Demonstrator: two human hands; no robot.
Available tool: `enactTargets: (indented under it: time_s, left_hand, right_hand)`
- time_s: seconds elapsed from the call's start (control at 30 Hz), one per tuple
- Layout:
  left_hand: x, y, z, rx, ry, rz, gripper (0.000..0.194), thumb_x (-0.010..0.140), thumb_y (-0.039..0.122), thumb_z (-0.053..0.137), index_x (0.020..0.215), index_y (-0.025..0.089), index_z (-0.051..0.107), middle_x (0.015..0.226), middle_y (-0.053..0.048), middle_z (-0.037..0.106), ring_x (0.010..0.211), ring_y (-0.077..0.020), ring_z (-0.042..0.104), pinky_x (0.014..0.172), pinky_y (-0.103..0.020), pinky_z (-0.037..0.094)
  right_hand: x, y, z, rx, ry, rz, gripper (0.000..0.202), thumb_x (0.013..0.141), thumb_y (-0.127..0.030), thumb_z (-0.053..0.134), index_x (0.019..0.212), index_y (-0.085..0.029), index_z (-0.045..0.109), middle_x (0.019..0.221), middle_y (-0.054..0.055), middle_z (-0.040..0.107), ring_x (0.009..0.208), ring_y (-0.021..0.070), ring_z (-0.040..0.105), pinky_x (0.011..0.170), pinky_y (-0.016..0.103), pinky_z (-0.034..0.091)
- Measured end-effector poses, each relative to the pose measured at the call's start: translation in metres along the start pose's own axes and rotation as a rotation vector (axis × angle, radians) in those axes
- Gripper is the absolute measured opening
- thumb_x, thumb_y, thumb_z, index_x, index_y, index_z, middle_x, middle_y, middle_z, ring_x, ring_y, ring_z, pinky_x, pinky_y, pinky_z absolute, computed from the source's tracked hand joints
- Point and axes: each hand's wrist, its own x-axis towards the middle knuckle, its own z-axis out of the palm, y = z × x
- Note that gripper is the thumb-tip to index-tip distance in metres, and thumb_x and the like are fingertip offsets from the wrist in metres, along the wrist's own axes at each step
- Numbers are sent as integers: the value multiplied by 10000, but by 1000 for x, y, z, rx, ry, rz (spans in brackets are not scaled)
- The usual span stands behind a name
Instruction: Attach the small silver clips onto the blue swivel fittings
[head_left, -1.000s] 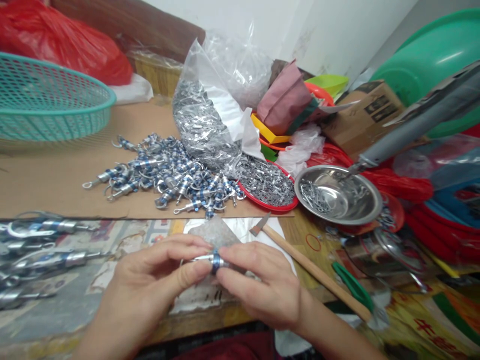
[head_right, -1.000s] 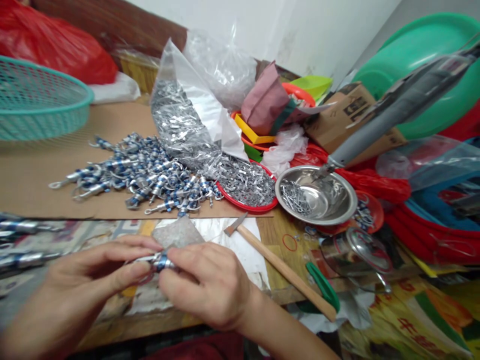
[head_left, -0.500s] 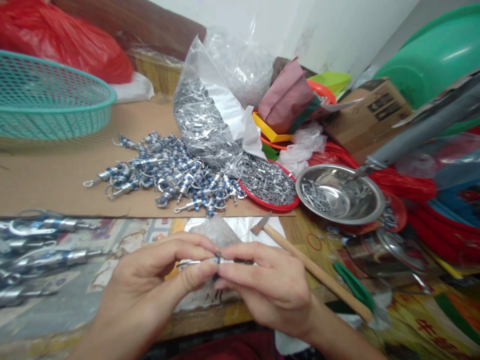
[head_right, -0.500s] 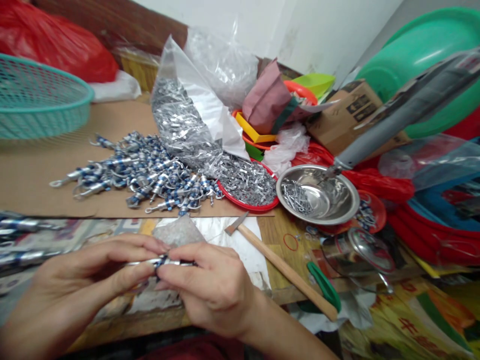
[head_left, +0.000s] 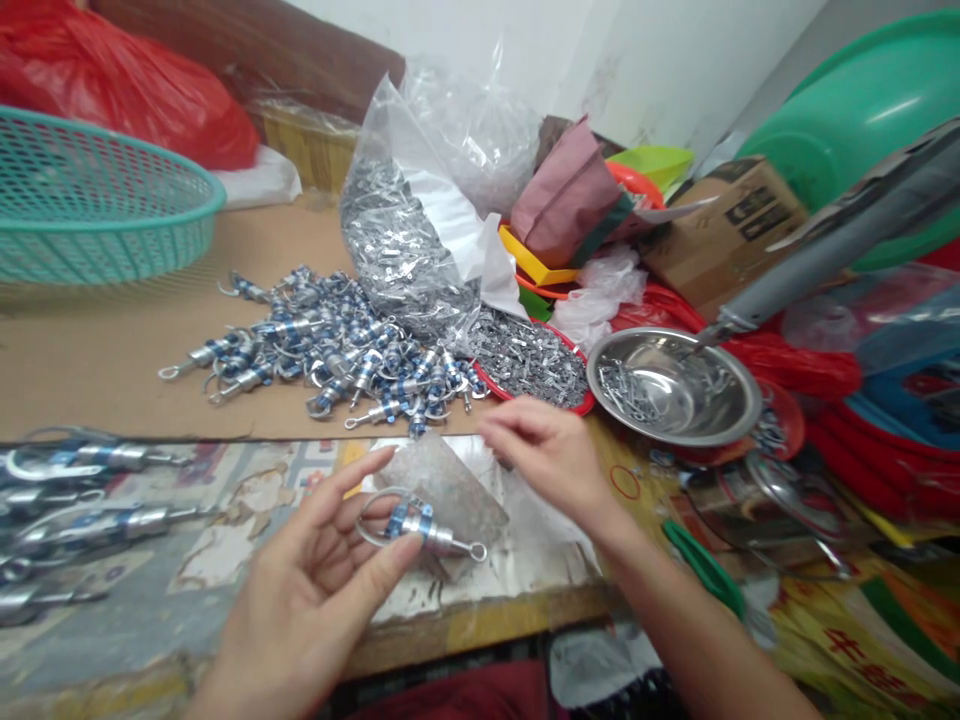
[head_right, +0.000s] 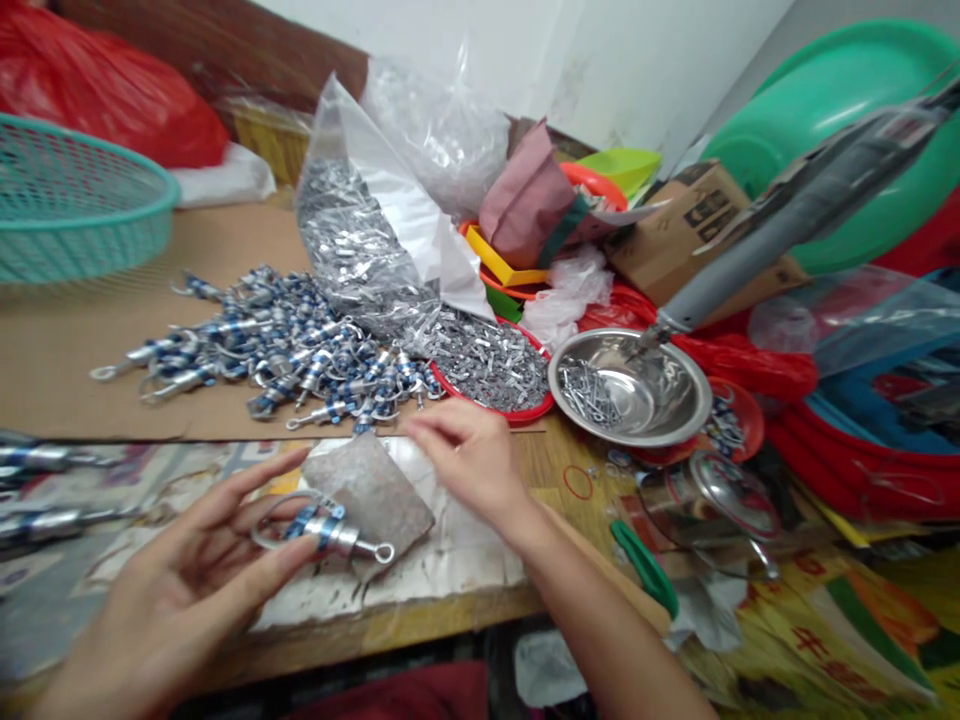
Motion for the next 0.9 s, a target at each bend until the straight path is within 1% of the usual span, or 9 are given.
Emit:
enactTargets:
  time_s: [0.07,0.2,0.33,0.47,0.57,0.67,0.73,0.83,0.9]
  left_hand:
    - [1,1,-2,4,-40,-34,648,650,363,735,1241,247,495,868,-13,724,875,-205,689,777,-265,557]
    - [-1,8,-5,-18,-154,-94,654,675,333,730,1259,255,444,865,-7,697,832,-185,685,763,-248,542]
    - [1,9,-9,-66,-276,-150,678,688,279,730,1281,275,400,869,-2,693,814,-179,676,752,-252,522]
    - [13,1,-16,-142,-430,-167,685,749,251,684,1320,277,308,875,-7,671,842,-181,654,768,-287,498]
    - [21,-3,-20,-171,-507,-197,770,745,223,691,1347,276,213,867,-14,667,838,-198,655,768,-324,492]
    - [23,-5,-23,-187,-511,-212,797,743,201,694,1349,278,182,856,-14,674,839,-205,660,771,-331,489]
    - [21,-5,-23,-193,-504,-213,773,746,197,692,1338,287,202,858,-8,667,843,-203,658,774,-329,486]
    - [20,-5,-23,-192,-503,-203,747,746,195,694,1325,293,233,856,0,651,841,-195,645,782,-329,479]
    - [20,-5,-22,-202,-504,-193,745,744,195,694,1325,288,237,851,0,649,835,-191,635,797,-342,473]
  right_hand:
    - [28,28,-7,-185,79,85,250,908,-148,466,1051,-161,671,1065,90,672,1005,165,610,899,297,459]
    - [65,69,-5,-370,-14,181,197,884,-210,541,1047,-141,626,1080,103,630,1003,222,595,882,419,466]
    - [75,76,1,-425,-80,178,276,892,-312,538,1127,-168,549,1154,73,567,981,196,583,827,403,498]
    - [76,74,-8,-359,-36,136,216,861,-199,573,1063,-131,609,1149,109,586,1054,233,566,905,430,450]
    - [66,63,-15,-229,18,103,192,843,-121,546,984,-112,676,1075,133,649,1044,233,593,920,366,446]
    - [39,33,-15,-58,-28,64,203,863,-206,536,972,-133,690,866,62,724,798,162,678,725,272,536]
    - [14,7,-11,115,-105,3,173,848,-226,563,900,-143,705,729,17,725,643,123,675,582,211,533]
    - [-16,-22,-5,413,-180,-205,112,796,-177,629,737,-138,715,650,7,702,581,105,640,528,181,497]
    - [-27,-31,0,406,-119,-371,111,787,-150,638,711,-125,715,638,21,681,592,107,617,554,188,489]
